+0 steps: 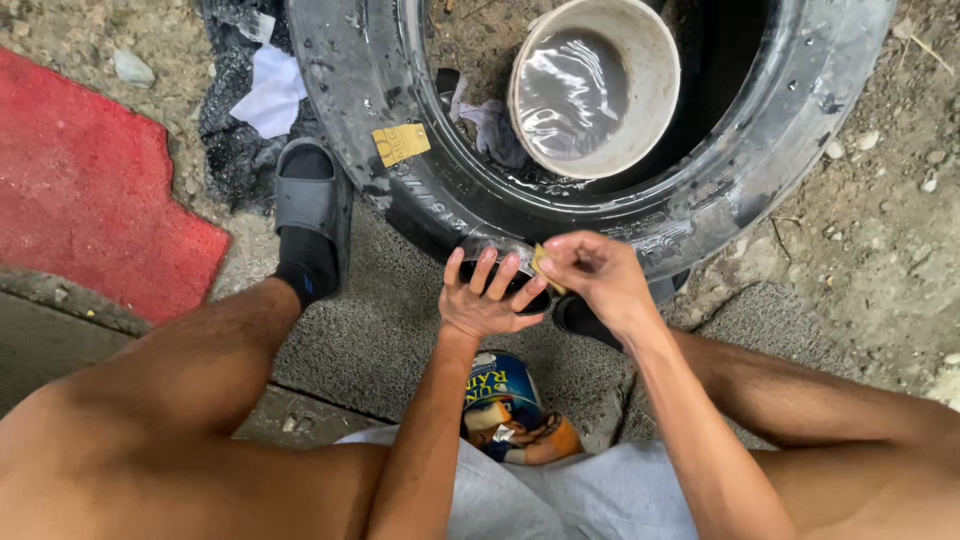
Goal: The person sits on the ground and scrubs a small metal part with a sponge, repeatedly dipping it into a bucket of water placed inside a tire. The person rotates the part to clean different sides and rinses it in the bucket.
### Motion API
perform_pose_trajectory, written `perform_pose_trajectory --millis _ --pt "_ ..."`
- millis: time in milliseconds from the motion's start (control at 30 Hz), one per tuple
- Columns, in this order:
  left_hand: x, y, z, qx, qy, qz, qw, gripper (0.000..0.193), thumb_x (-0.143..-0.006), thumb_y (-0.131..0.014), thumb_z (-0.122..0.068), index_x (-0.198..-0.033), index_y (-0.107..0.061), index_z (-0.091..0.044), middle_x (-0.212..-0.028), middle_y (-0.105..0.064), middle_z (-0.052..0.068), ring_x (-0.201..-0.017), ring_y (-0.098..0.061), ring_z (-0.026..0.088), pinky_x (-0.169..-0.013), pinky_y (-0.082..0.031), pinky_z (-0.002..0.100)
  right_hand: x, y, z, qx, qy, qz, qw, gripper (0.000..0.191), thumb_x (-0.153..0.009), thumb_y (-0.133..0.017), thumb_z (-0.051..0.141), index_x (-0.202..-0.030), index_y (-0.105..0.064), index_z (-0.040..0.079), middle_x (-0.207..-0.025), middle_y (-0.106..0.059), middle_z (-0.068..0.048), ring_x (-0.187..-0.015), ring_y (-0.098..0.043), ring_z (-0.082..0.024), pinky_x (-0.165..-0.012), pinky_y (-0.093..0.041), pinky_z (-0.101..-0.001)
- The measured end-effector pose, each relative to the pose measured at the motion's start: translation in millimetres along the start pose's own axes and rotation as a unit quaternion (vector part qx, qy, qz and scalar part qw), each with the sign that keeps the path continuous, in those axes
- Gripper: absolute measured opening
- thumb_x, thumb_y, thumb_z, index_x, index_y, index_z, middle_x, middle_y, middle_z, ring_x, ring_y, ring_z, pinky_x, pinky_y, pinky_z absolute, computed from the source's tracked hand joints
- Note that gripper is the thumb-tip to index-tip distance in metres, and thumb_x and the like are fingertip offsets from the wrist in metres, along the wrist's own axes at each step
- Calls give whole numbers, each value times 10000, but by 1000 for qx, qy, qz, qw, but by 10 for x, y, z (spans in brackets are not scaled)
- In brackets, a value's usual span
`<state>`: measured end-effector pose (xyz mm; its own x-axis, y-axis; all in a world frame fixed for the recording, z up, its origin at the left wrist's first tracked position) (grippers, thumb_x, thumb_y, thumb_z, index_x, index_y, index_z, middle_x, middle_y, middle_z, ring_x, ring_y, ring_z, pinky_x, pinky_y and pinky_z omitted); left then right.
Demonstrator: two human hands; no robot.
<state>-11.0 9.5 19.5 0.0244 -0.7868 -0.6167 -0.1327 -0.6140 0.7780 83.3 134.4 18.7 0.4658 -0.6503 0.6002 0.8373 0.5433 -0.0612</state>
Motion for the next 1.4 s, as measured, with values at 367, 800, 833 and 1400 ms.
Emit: perform_pose_trajectory --millis 367,800,833,1400 --pt "55 16 -3 -2 6 -16 1000 760 -1054 -347 -816 -1667 -220 -384 -1707 -203 53 -1580 -219 284 -1219 -237 649 -50 -207 39 -30 -39 19 999 205 -882 -767 53 -1086 -761 30 -969 -748 -47 -846 -657 -90 -751 -529 -244" --pt "60 49 12 -9 31 -34 999 804 -1032 -380 -828 -1669 -208 -369 -1719 -168 53 -1581 -206 291 -1214 -252 661 -79 -251 -165 -95 -61 66 991 45 -842 -735 7 -854 -718 47 -931 -736 7 -799 -664 -51 -738 -550 -211" --pt "55 45 12 -6 30 -36 999 803 -1031 -386 -824 -1667 -216 -365 -1716 -176 56 -1579 -212 294 -1212 -249 661 -81 -236 -120 -91 -44 59 993 33 -850 -737 15 -860 -719 40 -919 -739 6 -794 -663 -49 -737 -548 -209" --pt "-25 42 79 41 40 -29 998 857 -966 -552 -799 -1645 -296 -344 -1691 -225 72 -1539 -262 318 -1191 -241 656 -253 120 145 58 20 -100 993 131 -1033 -632 146 -1059 -571 33 -780 -696 -73 -562 -553 -136 -465 -400 -275"
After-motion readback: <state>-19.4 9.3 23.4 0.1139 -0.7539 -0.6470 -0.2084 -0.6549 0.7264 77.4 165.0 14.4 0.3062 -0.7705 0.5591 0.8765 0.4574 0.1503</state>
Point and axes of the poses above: each hand's wrist, its own x-axis away from the middle knuckle, its own y-axis out of the back of the hand, z = x × y, the point moved 10 cm from there along -x, towards the middle knuckle
